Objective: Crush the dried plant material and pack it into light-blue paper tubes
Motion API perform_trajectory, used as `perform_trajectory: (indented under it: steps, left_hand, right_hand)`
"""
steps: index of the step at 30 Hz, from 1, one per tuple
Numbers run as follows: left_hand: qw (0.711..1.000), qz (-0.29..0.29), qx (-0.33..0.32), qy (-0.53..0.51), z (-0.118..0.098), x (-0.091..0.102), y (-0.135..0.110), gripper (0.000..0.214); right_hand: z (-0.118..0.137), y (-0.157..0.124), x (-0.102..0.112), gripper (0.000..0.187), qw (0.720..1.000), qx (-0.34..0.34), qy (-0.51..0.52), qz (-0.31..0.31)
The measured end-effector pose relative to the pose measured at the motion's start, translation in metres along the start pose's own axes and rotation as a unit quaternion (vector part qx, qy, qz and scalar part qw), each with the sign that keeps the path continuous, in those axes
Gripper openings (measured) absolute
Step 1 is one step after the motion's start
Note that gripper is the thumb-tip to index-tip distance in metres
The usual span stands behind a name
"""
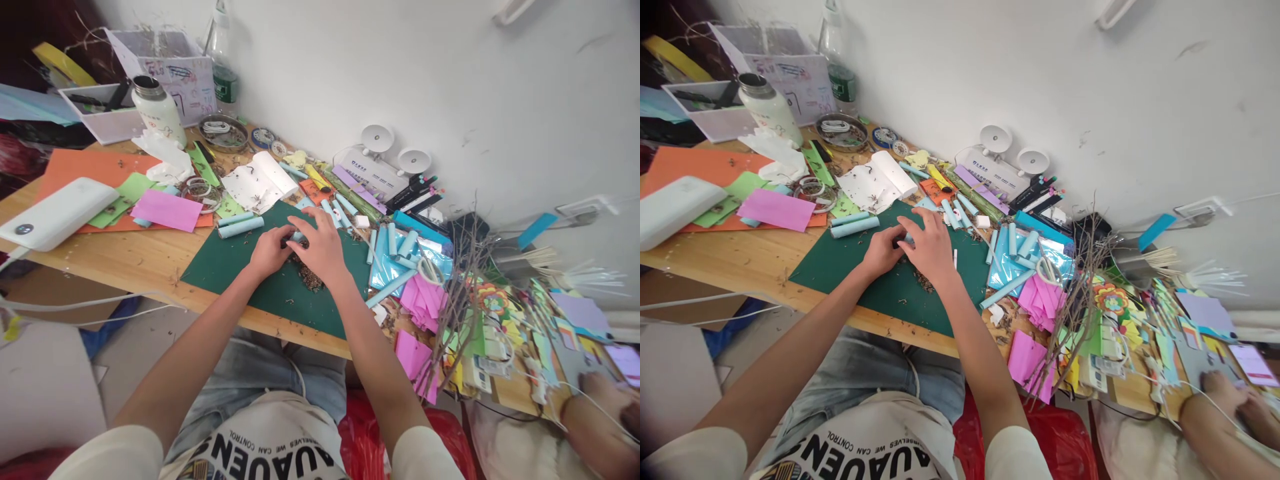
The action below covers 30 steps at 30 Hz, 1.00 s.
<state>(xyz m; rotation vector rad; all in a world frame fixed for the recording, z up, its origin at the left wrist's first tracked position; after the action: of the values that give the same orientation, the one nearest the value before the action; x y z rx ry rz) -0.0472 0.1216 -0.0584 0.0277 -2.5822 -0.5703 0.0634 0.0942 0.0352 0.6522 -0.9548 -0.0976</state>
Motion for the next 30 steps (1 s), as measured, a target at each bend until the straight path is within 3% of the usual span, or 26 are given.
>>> perform_trajectory:
  steps: [5,8,12,15,19,21,23,30]
  left_hand:
    - [1.0,0.004,-0.001,-0.009,-0.004,0.002,0.0,0.021]
    - [1.0,0.012,-0.004,-0.004,-0.006,0.002,0.0,0.023]
    - [1.0,0.013,0.0,-0.006,-0.005,0.002,0.0,0.023]
    - [1.0,0.011,0.007,-0.018,-0.004,0.001,0.0,0.025]
    - [1.0,0.009,0.018,-0.017,-0.001,0.0,0.0,0.028]
    - [1.0,0.013,0.022,-0.018,0.0,-0.001,0.0,0.028]
    - [0.999,0.014,0.022,-0.023,0.001,-0.002,0.0,0.028]
    - [0.999,0.004,0.015,-0.035,0.0,-0.001,0.0,0.028]
  right_hand:
    - [-0.019,-0.002,-0.016,0.034,0.979,-0.161,0.068,-0.102]
    - [-0.025,-0.007,-0.02,0.027,0.953,-0.234,0.152,-0.114]
    - [-0.033,-0.017,-0.023,0.033,0.915,-0.29,0.26,-0.104]
    - [-0.04,-0.033,-0.021,0.045,0.88,-0.336,0.308,-0.135]
    - [-0.041,-0.056,-0.018,0.03,0.821,-0.402,0.355,-0.198]
    - [-0.036,-0.056,-0.018,0.023,0.804,-0.4,0.391,-0.203]
    - [-0.03,-0.047,-0.014,0.015,0.81,-0.368,0.409,-0.202]
    - [-0.025,-0.016,0.004,0.01,0.894,-0.281,0.313,-0.153]
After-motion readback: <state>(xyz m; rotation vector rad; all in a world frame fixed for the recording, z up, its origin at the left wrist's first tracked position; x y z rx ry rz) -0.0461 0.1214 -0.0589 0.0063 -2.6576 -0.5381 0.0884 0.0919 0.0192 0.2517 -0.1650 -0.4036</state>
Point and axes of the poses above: each hand's wrist, its own y-axis towards the middle knuckle, its own x-axis out of the back of the hand, z = x × y, the point moved 7 cm from there along y, towards the middle knuckle, and after that the axes turned 11 degrees about -z, right-handed, at the moved point
